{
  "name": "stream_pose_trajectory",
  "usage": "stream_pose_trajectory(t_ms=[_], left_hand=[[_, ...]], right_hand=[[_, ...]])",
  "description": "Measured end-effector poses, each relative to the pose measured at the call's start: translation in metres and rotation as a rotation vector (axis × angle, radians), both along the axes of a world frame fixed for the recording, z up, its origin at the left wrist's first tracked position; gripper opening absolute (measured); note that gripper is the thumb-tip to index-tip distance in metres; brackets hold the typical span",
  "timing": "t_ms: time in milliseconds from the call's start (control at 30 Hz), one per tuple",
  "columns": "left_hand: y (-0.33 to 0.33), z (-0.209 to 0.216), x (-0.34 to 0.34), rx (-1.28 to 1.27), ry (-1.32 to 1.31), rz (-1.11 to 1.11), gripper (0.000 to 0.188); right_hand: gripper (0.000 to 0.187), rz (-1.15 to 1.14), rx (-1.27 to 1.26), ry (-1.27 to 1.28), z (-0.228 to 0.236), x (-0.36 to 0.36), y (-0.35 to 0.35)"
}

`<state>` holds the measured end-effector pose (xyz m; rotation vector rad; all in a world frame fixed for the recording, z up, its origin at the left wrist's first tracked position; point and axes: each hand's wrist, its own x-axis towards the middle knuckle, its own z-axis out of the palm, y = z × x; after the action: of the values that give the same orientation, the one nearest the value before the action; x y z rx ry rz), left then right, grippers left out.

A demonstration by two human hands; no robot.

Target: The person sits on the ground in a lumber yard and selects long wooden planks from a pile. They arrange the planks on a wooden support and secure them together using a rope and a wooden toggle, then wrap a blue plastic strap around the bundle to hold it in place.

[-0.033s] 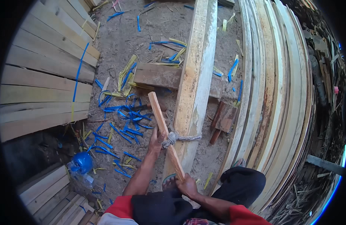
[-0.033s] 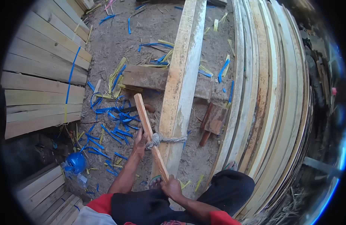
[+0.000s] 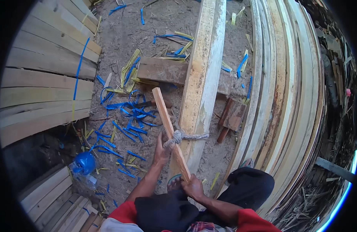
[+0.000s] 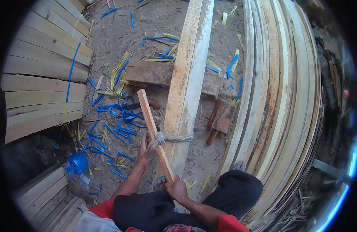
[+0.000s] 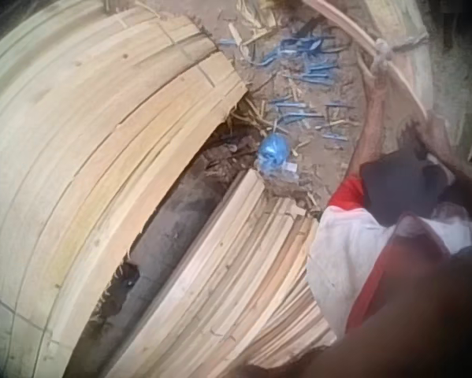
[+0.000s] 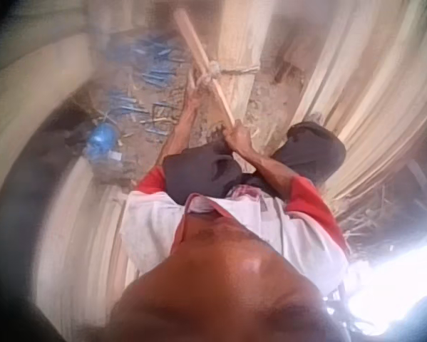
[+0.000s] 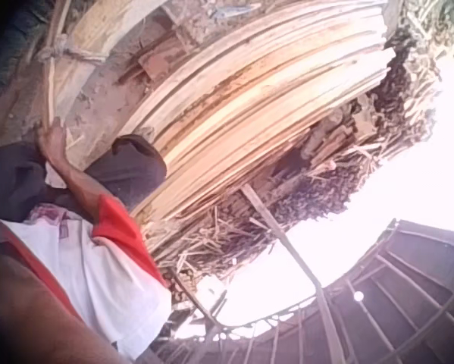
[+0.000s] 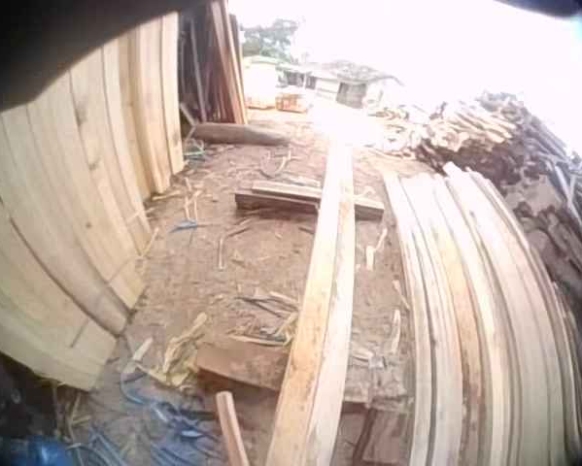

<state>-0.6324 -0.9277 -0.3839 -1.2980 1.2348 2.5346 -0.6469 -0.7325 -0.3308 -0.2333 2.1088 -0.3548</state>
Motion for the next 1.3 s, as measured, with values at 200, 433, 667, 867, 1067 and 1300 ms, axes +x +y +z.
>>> stream_pose_trajectory(t_ms=[200,433,667,867,1067,1300], left_hand=[[0.11,0.003,0.049,-0.451,-0.414,-0.305,0.107],[0.101,0.002,0.054,-0.335,-0.339,-0.301,0.106],[0.092,-0.004,0.067,-0.438,-0.287,-0.224,0.094],[0.041,0.008,0.073,-0.243,-0.161,-0.307,0.066],[0.031,-0.003,0.082,-0.299,-0.131,-0.351,0.046],[0.057,0.027,0.093,-0.155,-0.088,-0.126,0.055]], right_hand=[[0.049,-0.054,-0.211,-0.033,-0.023,0.03,0.016],[0.049,1.345,0.178,-0.57,0.039,-0.137,-0.12],[0.059,1.516,-0.419,0.595,-0.087,-0.202,-0.313],[0.049,1.642,0.2,0.298,-0.099,-0.215,-0.318],[0.041,1.703,0.088,0.445,-0.095,-0.229,-0.307],[0.039,1.755,0.065,0.526,-0.11,-0.221,-0.301]])
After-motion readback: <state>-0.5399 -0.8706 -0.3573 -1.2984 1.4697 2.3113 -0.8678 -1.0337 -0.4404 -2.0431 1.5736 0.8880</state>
